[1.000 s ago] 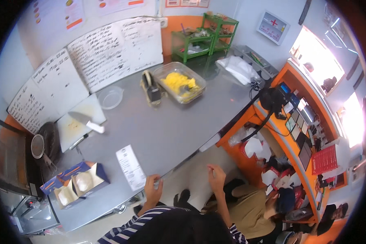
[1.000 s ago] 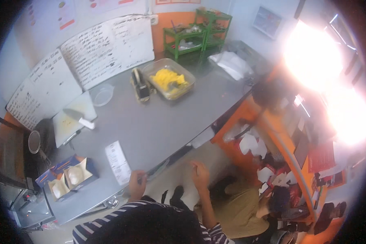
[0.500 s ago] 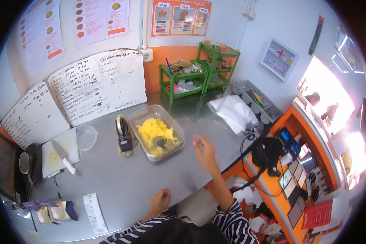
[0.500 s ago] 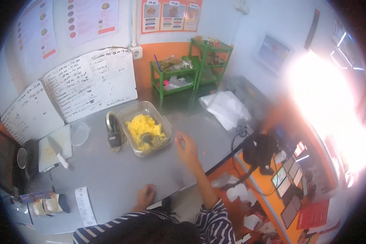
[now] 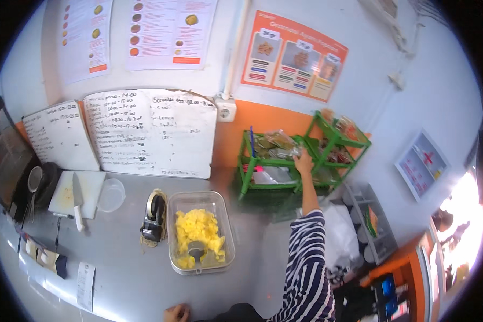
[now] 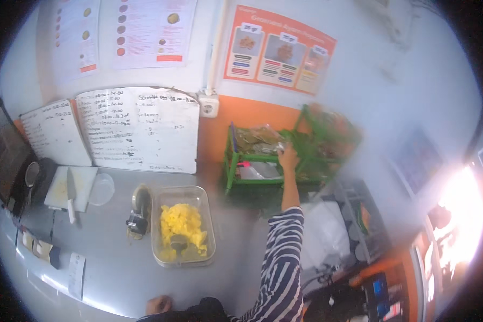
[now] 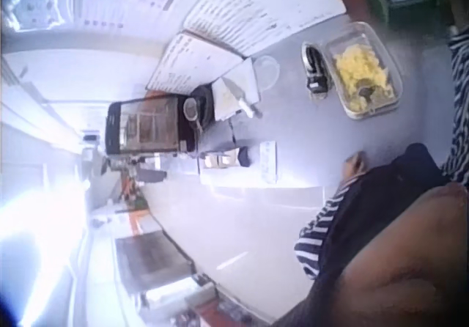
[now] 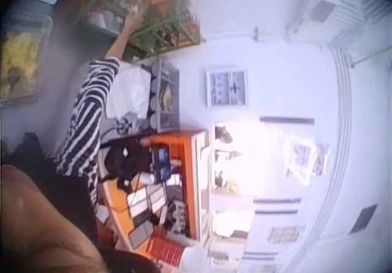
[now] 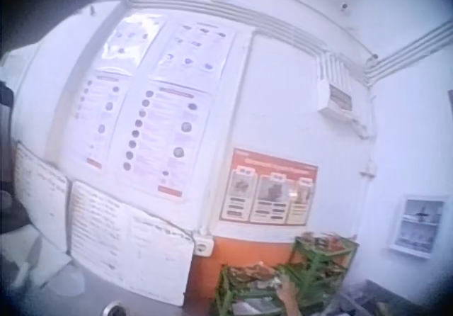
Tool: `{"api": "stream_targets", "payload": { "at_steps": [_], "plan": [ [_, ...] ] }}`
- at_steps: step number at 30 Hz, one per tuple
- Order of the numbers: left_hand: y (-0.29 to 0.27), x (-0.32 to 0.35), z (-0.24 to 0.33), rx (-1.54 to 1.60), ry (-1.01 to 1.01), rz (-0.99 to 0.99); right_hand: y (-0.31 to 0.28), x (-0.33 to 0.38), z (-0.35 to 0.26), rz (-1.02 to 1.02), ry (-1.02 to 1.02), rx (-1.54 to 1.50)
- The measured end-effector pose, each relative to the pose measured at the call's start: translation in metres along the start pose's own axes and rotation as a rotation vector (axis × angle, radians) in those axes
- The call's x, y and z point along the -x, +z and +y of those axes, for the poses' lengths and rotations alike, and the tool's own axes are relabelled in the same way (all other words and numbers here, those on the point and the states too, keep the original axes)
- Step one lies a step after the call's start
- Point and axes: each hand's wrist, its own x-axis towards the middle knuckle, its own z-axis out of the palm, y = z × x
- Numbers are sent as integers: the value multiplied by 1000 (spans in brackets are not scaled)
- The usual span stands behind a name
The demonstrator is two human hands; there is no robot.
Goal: The person assembles food items by placing buns and scrambled eggs into cardboard boxes. They also handle plastic bags and a small packet of sauce, placing them into the boxes alongside the food.
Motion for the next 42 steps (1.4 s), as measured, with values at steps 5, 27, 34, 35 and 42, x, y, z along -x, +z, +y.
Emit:
{"api": "stream_targets", "payload": {
  "at_steps": [5, 27, 34, 35, 42],
  "plan": [
    [-1, 11, 14, -156, -21, 113, 21, -35, 4, -24, 59, -444],
    [-60, -66, 103, 322, 294, 596, -147, 259, -254, -1213, -676, -940],
    [-178, 99, -29, 447, -16, 234, -165, 507, -350, -1811, -9, -1355],
    [-201, 123, -45, 506, -61, 301, -168, 535, -373, -1772, 110, -1392],
    [-384, 202, -167, 466, -287, 981, -175, 650, -495, -1858, 522, -1494]
  ]
}}
